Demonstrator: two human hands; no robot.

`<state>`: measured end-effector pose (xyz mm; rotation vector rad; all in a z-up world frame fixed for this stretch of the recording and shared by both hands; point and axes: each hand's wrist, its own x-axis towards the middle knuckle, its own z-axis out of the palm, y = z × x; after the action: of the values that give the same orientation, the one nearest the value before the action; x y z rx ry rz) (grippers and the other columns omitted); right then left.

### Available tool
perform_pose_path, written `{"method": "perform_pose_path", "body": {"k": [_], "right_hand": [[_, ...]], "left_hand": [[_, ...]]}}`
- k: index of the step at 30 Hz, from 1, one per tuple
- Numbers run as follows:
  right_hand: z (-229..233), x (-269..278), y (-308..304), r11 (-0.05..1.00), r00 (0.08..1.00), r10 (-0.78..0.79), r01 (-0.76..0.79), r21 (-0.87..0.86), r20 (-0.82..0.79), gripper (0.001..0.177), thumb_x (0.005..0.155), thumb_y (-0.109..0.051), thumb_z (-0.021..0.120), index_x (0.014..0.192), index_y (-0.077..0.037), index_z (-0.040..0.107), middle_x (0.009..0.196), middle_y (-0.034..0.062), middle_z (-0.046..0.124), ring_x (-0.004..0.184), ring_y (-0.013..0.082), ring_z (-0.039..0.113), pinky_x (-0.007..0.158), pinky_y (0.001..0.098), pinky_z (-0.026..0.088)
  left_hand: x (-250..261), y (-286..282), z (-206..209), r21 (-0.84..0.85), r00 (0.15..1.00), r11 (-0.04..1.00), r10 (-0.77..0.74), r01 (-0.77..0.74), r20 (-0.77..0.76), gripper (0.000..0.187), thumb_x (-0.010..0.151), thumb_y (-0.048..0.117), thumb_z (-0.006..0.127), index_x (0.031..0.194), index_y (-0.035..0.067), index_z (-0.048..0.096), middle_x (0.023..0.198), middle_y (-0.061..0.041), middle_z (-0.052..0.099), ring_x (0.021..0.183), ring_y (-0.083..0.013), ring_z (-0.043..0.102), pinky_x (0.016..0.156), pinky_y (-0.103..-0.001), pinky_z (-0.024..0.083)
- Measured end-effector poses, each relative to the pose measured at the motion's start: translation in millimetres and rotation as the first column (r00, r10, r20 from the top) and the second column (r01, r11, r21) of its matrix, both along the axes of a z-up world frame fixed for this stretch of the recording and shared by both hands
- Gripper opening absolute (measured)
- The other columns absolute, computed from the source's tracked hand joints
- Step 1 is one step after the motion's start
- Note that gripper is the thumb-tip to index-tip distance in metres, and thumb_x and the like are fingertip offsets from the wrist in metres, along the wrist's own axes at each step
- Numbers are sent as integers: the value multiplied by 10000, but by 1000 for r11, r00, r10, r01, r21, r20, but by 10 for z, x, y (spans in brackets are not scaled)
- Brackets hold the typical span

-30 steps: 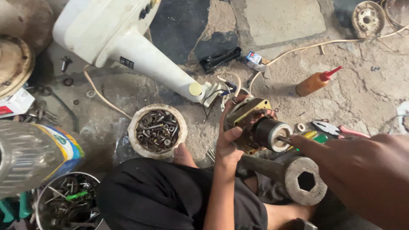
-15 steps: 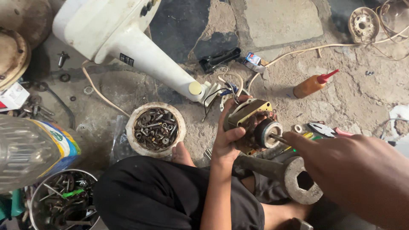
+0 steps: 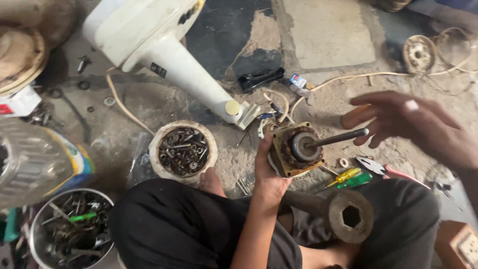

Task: The person sits on the floor and works on a disassembled motor component, likely a stator. They use a screwdriver to adjust internal parts and a hammer to tap the component, while handling various small metal parts and tools scattered around.

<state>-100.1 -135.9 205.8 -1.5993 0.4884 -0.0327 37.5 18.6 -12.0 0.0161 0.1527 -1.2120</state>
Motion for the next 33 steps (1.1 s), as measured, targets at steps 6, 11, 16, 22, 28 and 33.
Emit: {"method": "perform_pose_path", "body": {"k": [6,11,16,22,28,33], "right_hand": [[-920,-90,413,737,978,80,-187,-650,-191,1407,529,-162,1018,1633,-47,153,1659,203,271,1515,319,274,1175,451,273],[-1210,-137,313,717,998,-14,53,-695,62,1222,455,-228,981,1511,-24,402,1481,148,563,1414,277,513,1166,419,390],[-1508,-430,158,741,983,-98,177,-648,157,1214,419,-297,1002,1459,14,457,1411,154,602,1332,277,583,1120,411,447],[-1552,-691,55,856,981,-135,186,-483,138,1162,488,-264,998,1478,5,450,1405,157,606,1326,261,591,1116,392,479],[-1341,-705,15,804,994,-79,109,-584,77,1178,486,-249,989,1494,-5,430,1452,154,568,1353,269,564,1115,403,455],[-920,-767,-49,858,998,22,13,-514,62,1186,501,-215,946,1535,24,415,1515,165,546,1425,299,507,1184,444,377]], "left_hand": [[-28,-29,107,85,984,982,-163,170,-77,573,987,518,595,1286,32,652,1228,-124,710,1115,-269,687,998,-426,549],[-136,-79,158,137,986,981,-150,140,66,504,1011,488,617,1259,51,651,1197,-105,710,1099,-242,679,969,-409,553],[-240,-83,253,287,872,944,-273,162,406,561,1012,477,631,1303,-3,648,1238,-85,705,1133,-149,658,1017,-323,521],[-272,-226,326,323,629,915,-402,244,665,636,976,452,652,1370,-46,616,1222,-115,709,1099,-176,663,977,-341,512],[-319,-275,163,342,532,916,-401,211,746,646,972,431,621,1414,-38,586,1275,-122,701,1170,-180,669,1031,-330,514],[-653,-376,-35,257,803,955,-269,150,532,620,1011,462,562,1381,-36,572,1275,-149,685,1160,-220,671,1045,-375,527]]}}
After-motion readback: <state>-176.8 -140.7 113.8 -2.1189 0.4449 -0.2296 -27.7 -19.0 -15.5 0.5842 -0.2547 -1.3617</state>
